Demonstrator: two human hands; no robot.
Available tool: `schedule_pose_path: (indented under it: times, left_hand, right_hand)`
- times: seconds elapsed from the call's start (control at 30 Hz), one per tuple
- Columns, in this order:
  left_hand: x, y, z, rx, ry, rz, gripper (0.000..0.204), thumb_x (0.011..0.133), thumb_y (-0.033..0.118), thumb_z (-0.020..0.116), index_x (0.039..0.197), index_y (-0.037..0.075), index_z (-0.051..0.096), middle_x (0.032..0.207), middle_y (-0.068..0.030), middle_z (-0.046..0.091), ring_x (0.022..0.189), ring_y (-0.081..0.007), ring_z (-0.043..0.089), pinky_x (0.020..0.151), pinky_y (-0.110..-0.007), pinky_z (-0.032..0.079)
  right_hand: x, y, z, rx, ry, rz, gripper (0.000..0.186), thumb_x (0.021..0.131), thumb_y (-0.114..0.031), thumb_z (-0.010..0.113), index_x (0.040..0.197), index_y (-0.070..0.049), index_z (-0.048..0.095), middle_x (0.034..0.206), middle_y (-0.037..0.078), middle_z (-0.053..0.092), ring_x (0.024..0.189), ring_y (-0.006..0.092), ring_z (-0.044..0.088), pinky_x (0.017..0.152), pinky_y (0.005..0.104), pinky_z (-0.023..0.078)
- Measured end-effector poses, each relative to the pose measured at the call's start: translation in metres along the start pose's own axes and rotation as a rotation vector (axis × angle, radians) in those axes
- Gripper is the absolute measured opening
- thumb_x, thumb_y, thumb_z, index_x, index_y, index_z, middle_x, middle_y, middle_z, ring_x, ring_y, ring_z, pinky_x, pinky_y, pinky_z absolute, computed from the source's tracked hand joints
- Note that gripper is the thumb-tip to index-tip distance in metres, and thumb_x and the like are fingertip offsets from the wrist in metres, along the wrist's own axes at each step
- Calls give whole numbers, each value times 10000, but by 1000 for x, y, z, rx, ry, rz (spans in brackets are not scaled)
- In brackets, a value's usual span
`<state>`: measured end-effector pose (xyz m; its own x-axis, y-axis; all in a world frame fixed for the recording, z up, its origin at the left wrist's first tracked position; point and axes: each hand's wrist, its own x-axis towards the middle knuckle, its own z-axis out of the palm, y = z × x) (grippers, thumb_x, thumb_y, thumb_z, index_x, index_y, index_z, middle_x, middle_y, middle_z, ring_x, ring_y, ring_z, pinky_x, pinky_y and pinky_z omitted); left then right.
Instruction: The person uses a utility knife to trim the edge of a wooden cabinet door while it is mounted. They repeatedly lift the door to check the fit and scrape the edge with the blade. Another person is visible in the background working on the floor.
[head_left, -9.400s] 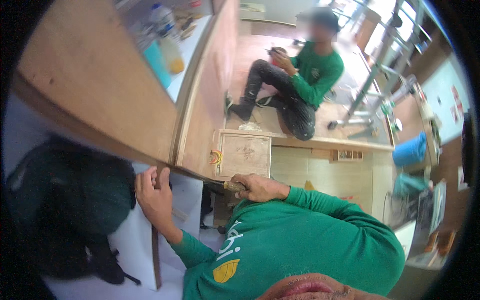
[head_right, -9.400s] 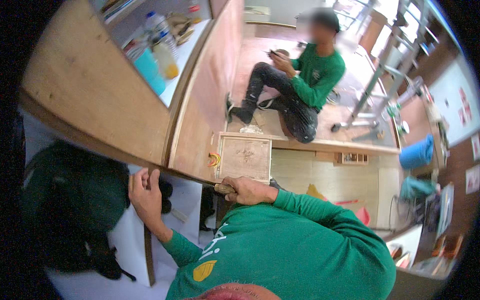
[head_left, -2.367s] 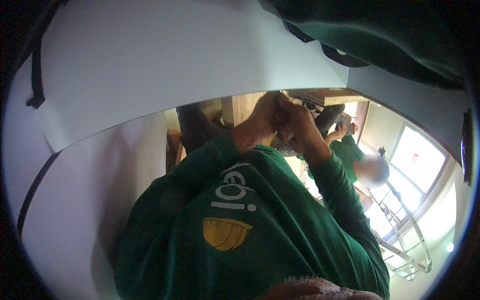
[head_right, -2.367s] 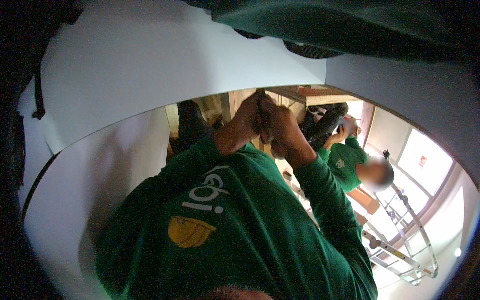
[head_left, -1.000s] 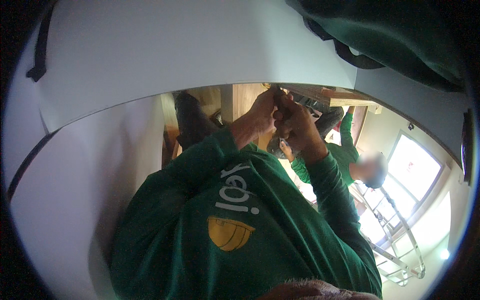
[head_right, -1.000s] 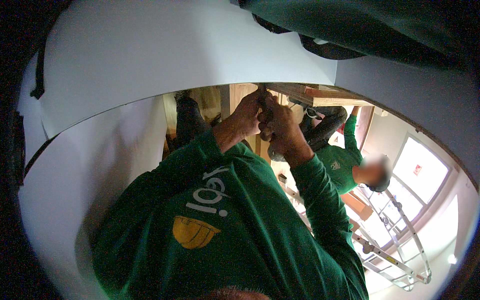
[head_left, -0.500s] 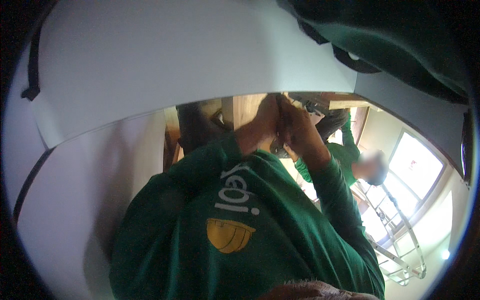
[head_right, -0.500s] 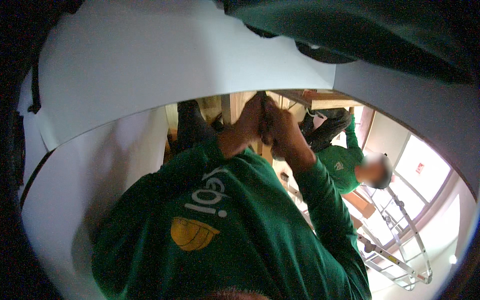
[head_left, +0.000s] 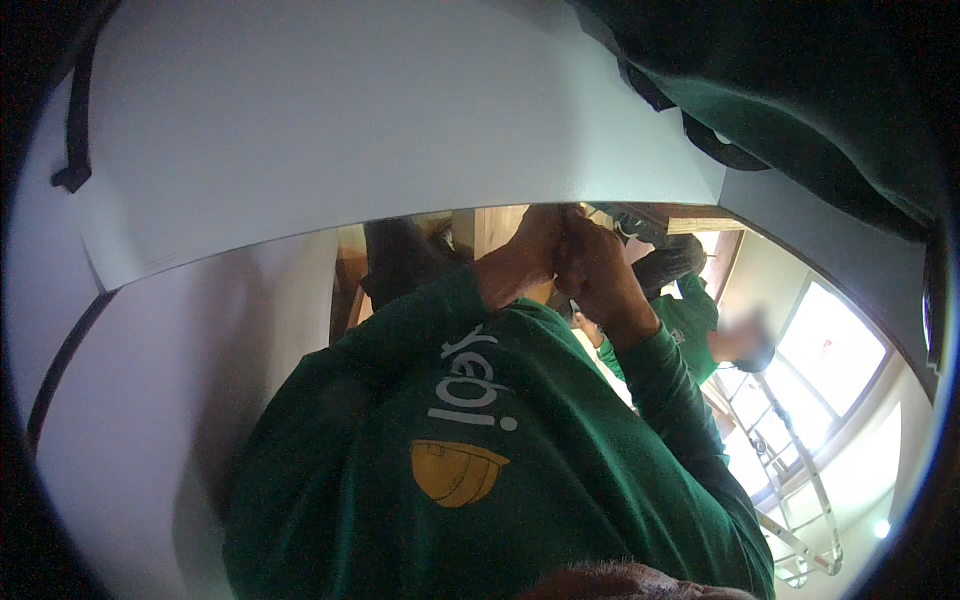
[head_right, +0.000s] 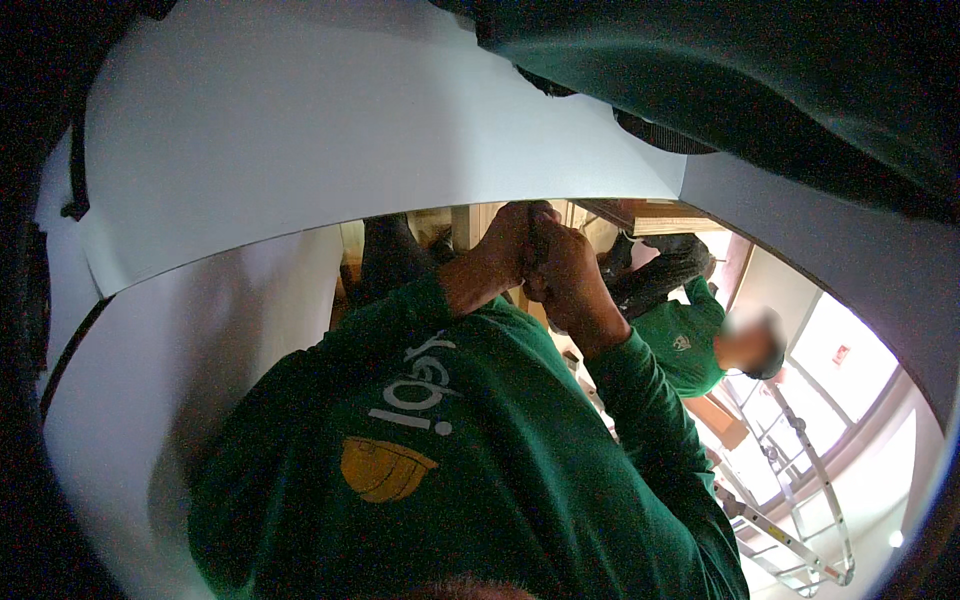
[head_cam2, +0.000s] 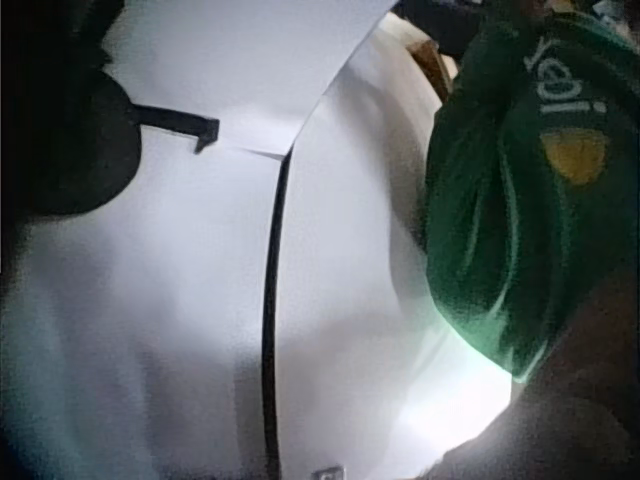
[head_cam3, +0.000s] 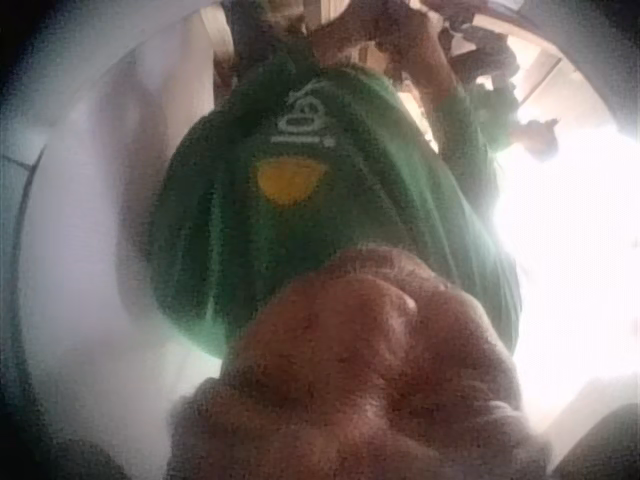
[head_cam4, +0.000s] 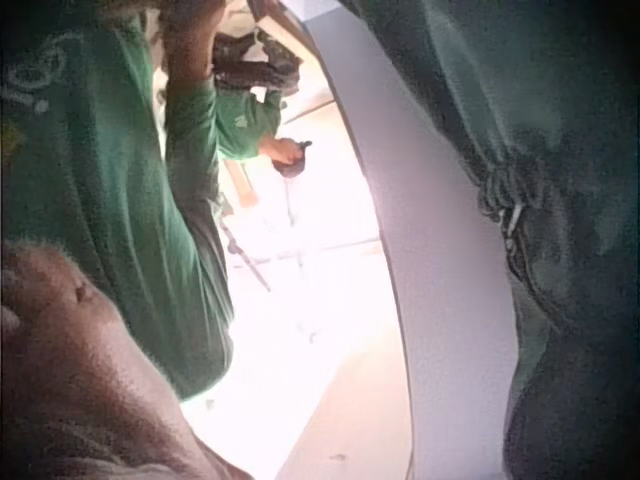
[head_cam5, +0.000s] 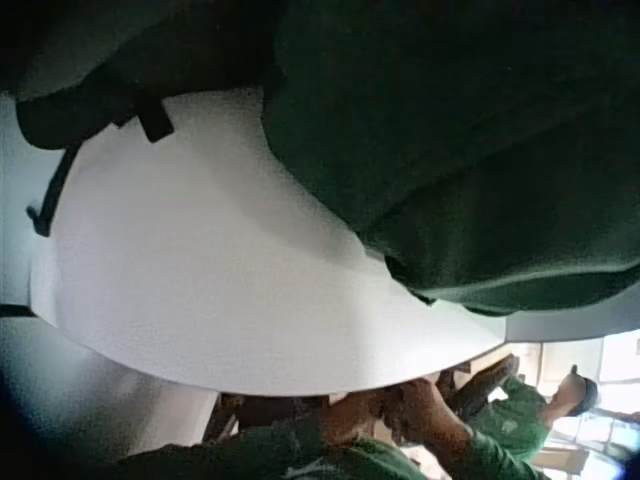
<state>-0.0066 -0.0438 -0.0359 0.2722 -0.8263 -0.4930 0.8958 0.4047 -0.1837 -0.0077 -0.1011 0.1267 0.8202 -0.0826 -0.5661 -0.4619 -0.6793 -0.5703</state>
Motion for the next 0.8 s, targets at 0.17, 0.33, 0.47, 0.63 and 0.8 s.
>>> schedule_pose_path:
  times: [0.17,0.33,0.47,0.63,0.8]
  left_hand:
    - [-14,18,6,9,-40,-34,222,1041,249,554,999,55,655,886,-81,649,750,-207,628,658,-371,556]
    - [-14,12,-1,-56,-132,-59,281,1047,346,570,1085,79,651,927,-64,658,813,-215,658,721,-376,579]
    - [3,-11,-34,151,-226,152,248,1043,299,573,1108,71,644,965,-88,665,845,-228,664,746,-381,575]
    - [-18,5,-11,62,-143,10,185,1006,251,622,1033,70,650,892,-84,644,811,-211,647,740,-349,563]
    - [-4,9,-14,-55,-16,-29,200,1015,223,593,919,53,638,808,-83,618,719,-213,617,666,-372,556]
  right_hand:
    - [5,17,6,-87,-31,-33,320,745,-31,695,1049,14,607,875,163,655,747,243,639,667,374,548]
    - [7,20,2,-271,-54,-239,311,774,-52,714,1056,16,602,836,154,640,726,243,650,649,362,551]
    - [-5,3,10,-358,-8,-44,417,766,-24,703,1152,48,562,894,176,666,761,261,674,664,357,539]
    - [0,33,14,2,-41,-104,319,824,-14,683,1115,55,573,834,177,654,688,280,663,625,369,545]
    - [0,32,22,543,7,259,204,1035,-218,525,1025,-25,588,747,34,549,586,136,519,500,278,419]
